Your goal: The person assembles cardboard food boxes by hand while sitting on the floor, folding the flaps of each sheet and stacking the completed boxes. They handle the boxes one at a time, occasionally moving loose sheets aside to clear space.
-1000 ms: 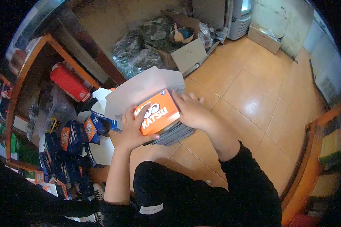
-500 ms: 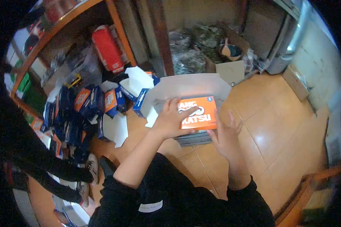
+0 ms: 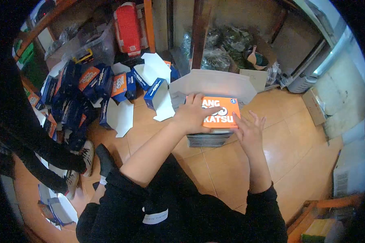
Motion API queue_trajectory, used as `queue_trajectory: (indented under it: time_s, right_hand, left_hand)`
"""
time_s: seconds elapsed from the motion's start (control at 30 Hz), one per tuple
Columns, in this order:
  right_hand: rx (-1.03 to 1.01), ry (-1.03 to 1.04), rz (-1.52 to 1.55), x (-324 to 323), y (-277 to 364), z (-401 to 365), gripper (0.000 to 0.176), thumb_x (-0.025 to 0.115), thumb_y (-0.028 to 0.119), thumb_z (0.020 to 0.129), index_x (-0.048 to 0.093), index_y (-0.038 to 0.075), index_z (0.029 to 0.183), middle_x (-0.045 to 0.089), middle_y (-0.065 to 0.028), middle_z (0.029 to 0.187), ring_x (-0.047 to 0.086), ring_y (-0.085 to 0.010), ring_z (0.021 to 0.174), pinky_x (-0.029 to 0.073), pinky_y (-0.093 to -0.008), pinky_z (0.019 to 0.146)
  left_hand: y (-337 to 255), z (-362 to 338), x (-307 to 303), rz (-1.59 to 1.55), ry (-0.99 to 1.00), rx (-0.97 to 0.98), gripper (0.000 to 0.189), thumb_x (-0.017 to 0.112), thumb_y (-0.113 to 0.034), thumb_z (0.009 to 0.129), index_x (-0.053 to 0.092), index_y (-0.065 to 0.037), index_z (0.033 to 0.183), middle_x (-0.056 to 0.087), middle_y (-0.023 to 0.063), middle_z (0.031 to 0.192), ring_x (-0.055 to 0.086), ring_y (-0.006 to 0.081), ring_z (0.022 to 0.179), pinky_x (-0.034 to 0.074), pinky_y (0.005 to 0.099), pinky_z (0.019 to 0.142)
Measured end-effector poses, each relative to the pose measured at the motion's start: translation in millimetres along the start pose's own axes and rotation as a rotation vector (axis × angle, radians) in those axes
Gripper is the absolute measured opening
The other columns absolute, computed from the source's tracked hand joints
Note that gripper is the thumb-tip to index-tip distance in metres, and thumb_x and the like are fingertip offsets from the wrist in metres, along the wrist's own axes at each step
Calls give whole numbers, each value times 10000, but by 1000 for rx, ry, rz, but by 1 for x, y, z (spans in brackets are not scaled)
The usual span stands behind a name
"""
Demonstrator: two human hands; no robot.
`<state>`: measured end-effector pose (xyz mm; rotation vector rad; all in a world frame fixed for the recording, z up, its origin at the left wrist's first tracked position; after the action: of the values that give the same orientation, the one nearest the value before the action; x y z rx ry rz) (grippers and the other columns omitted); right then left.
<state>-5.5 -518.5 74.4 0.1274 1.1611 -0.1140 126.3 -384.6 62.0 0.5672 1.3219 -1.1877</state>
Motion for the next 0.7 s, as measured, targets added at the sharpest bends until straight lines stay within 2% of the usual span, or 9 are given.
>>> queue_trajectory:
  time_s: [0.03,0.13,0.27,0.33,0.37,0.43,0.57,0.6,0.7]
  right_hand:
    - [-59,-61,-56,2,-1,-1,500,659,315,773,544,268,1258,641,-41,1072,440,-304,1179,133,-692,1011]
    - [-144,-116,-93,9,-5,0,491,661,321,763,561,269,1241,643,-39,1040,423,-297,1206,142,-676,1026]
    - [-109,-105,-55,22,-11,-4,512,668,318,767,541,265,1261,623,-51,1116,392,-322,1243,144,-665,1033]
    - [-58,-38,-16,28,-15,-6,530,673,318,768,529,257,1275,598,-60,1180,374,-337,1262,150,-673,1022]
    - [-45,-20,13,29,-15,-7,543,673,297,772,518,239,1289,575,-85,1213,369,-341,1266,148,-642,1039]
    - [-18,16,71,30,-15,-10,568,673,256,780,496,203,1317,530,-133,1278,359,-350,1275,146,-579,1073]
    - [-17,-82,379,34,-14,-14,600,694,173,769,477,140,1327,385,-185,1400,367,-367,1279,265,-483,1055]
    - [-3,-120,429,42,-16,-16,604,699,162,769,474,138,1329,368,-188,1410,379,-367,1274,310,-447,1037]
    - [92,-209,660,74,-25,-22,639,708,57,741,470,126,1330,342,-204,1422,442,-341,1237,411,-387,968]
  left_hand:
    - [1,0,1,3,3,-3,687,724,-467,630,487,-410,1273,346,208,1322,285,422,1256,428,508,931]
    - [2,-2,4,12,5,5,691,718,-442,640,469,-423,1284,347,204,1323,286,417,1256,429,521,920]
    - [1,-7,9,78,-86,26,719,722,-511,633,452,-434,1295,342,212,1330,295,419,1248,438,521,907]
    - [2,-10,11,83,-95,44,736,703,-562,635,435,-436,1309,288,232,1379,272,444,1270,382,540,958]
    - [3,-13,13,88,-98,54,745,693,-587,636,426,-436,1315,261,241,1403,261,457,1281,354,549,983]
    - [7,-20,14,47,-72,83,726,695,-570,643,435,-441,1309,255,209,1430,239,458,1302,340,561,988]
    - [19,-37,21,133,-61,114,694,701,-516,670,429,-453,1305,239,109,1476,222,431,1331,312,604,984]
    - [22,-42,23,104,-160,116,670,701,-480,691,436,-438,1305,280,71,1463,226,467,1315,324,590,994]
    - [25,-45,38,-16,-279,133,626,677,-450,727,440,-422,1305,305,81,1449,217,508,1299,338,570,1004]
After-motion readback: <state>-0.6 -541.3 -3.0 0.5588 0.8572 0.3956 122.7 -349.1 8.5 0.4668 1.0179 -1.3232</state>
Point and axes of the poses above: each hand's wrist, its own z-axis towards the middle knuckle, its own x-axis out of the palm, y = z × x, the point moved 6 cm from there along z, towards the middle knuckle
